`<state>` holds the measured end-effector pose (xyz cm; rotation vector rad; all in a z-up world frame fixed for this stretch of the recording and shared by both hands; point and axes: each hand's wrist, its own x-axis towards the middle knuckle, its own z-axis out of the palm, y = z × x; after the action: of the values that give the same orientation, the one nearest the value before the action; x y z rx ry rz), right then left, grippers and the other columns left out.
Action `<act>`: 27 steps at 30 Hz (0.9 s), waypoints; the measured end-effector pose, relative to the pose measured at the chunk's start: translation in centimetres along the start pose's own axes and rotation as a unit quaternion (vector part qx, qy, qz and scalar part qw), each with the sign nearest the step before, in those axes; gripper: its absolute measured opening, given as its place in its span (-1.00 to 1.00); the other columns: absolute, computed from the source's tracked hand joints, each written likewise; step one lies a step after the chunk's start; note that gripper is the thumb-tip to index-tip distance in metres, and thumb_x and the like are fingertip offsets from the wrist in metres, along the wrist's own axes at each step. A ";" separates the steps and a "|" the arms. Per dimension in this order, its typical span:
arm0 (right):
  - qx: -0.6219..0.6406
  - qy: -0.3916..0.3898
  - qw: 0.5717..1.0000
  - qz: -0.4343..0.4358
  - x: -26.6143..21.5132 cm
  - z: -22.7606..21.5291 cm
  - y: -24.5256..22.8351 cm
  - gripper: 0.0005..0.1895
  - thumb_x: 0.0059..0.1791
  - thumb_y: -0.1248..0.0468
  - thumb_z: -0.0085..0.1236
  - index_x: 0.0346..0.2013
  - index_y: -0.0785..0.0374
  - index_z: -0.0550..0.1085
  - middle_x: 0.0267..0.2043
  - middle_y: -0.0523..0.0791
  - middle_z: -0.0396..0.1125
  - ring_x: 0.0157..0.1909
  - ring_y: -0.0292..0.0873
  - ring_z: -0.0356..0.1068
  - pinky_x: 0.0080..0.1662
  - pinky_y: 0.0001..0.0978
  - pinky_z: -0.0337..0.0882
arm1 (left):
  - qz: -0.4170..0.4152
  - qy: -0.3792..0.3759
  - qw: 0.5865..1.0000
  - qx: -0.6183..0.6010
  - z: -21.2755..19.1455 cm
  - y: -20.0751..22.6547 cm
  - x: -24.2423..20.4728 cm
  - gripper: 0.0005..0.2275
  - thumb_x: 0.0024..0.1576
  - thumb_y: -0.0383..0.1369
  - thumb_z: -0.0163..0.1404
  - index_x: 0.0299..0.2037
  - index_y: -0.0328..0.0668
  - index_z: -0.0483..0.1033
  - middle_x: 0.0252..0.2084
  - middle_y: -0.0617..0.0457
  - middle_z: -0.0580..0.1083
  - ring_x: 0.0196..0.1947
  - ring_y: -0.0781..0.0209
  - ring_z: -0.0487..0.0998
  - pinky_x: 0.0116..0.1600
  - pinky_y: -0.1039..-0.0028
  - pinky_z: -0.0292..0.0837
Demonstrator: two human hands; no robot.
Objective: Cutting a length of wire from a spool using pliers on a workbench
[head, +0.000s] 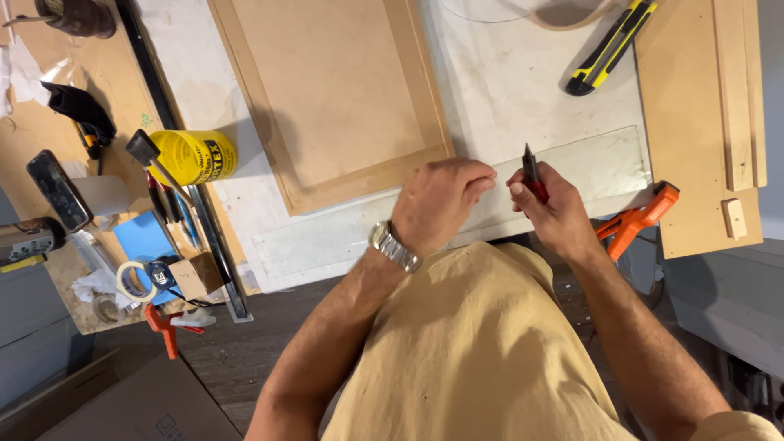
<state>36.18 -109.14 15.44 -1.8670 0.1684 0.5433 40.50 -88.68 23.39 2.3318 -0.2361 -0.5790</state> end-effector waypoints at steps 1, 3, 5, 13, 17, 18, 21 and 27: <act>0.063 0.003 0.998 -0.019 -0.1 0.2 0.3 -0.80 0.17 0.17 0.06 -0.12 0.27 0.47 -0.43 -0.06 0.41 -0.33 -0.17 0.40 -0.23 -0.30 0.40 | 0.024 0.027 0.999 -0.022 0.4 -0.3 -0.4 -0.88 0.23 -0.33 -0.02 -0.18 0.03 0.61 -0.38 0.04 0.60 -0.26 -0.09 0.67 -0.13 0.08 0.62; 0.127 0.006 0.991 -0.040 -0.5 0.7 0.1 -0.81 0.15 0.25 0.09 -0.07 0.35 0.46 -0.44 -0.04 0.39 -0.34 -0.18 0.38 -0.23 -0.34 0.39 | 0.049 0.055 0.996 -0.042 0.4 -0.6 -1.3 -0.90 0.25 -0.36 -0.05 -0.17 -0.03 0.56 -0.49 0.06 0.56 -0.35 -0.08 0.67 -0.20 0.10 0.61; 0.205 0.020 0.977 -0.058 -1.2 1.2 -0.7 -0.81 0.12 0.33 0.12 -0.06 0.42 0.48 -0.41 0.03 0.40 -0.30 -0.13 0.45 -0.23 -0.37 0.45 | 0.053 0.077 0.992 -0.080 -0.2 -0.4 -2.5 -0.94 0.27 -0.35 -0.07 -0.16 0.05 0.47 -0.49 0.18 0.58 -0.33 0.06 0.69 -0.18 0.20 0.62; 0.202 0.001 0.974 -0.106 -1.5 4.6 -7.3 -0.84 0.09 0.34 0.18 -0.20 0.44 0.49 -0.45 0.03 0.40 -0.33 -0.13 0.47 -0.29 -0.41 0.47 | 0.016 0.069 0.987 -0.141 -3.7 -0.3 -7.2 -0.99 0.23 -0.38 -0.01 -0.22 -0.03 0.42 -0.49 0.15 0.60 -0.40 0.06 0.67 -0.29 0.35 0.55; 0.150 0.029 0.979 -0.134 -1.0 5.4 -10.5 -0.79 0.19 0.30 0.03 -0.21 0.41 0.51 -0.40 0.04 0.39 -0.29 -0.12 0.46 -0.26 -0.39 0.49 | 0.010 0.123 0.970 -0.209 -6.1 -1.8 -9.7 -0.97 0.18 -0.44 0.04 -0.27 -0.04 0.49 -0.58 0.17 0.56 -0.59 0.26 0.53 -0.40 0.58 0.45; 0.147 0.024 0.979 -0.137 -1.1 5.4 -11.2 -0.79 0.19 0.30 0.03 -0.21 0.41 0.51 -0.40 0.04 0.39 -0.29 -0.12 0.46 -0.26 -0.39 0.49 | 0.009 0.129 0.969 -0.211 -6.4 -2.2 -10.3 -0.97 0.18 -0.44 0.04 -0.27 -0.04 0.49 -0.58 0.17 0.56 -0.59 0.26 0.53 -0.40 0.58 0.45; -0.055 0.059 0.974 -0.210 -1.4 6.5 -13.4 -0.80 0.22 0.32 -0.02 -0.16 0.32 0.54 -0.23 0.00 0.42 -0.27 -0.03 0.40 -0.21 -0.24 0.45 | 0.003 0.187 0.954 -0.234 -7.3 -3.2 -11.7 -0.95 0.17 -0.43 0.07 -0.32 -0.04 0.50 -0.60 0.21 0.56 -0.64 0.41 0.44 -0.44 0.71 0.35; -0.254 0.022 0.899 -0.356 -3.7 10.7 -16.6 -0.84 0.13 0.30 0.15 -0.23 0.38 0.54 -0.23 0.02 0.44 -0.23 0.13 0.44 -0.25 -0.13 0.49 | 0.030 0.272 0.907 -0.319 -8.5 -5.2 -13.7 -0.94 0.22 -0.47 0.07 -0.32 -0.16 0.53 -0.55 0.08 0.59 -0.72 0.52 0.30 -0.57 0.75 0.22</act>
<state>36.04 -93.82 28.44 -2.2571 -0.6719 0.0214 32.43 -75.39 29.98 1.7400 0.1331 0.0545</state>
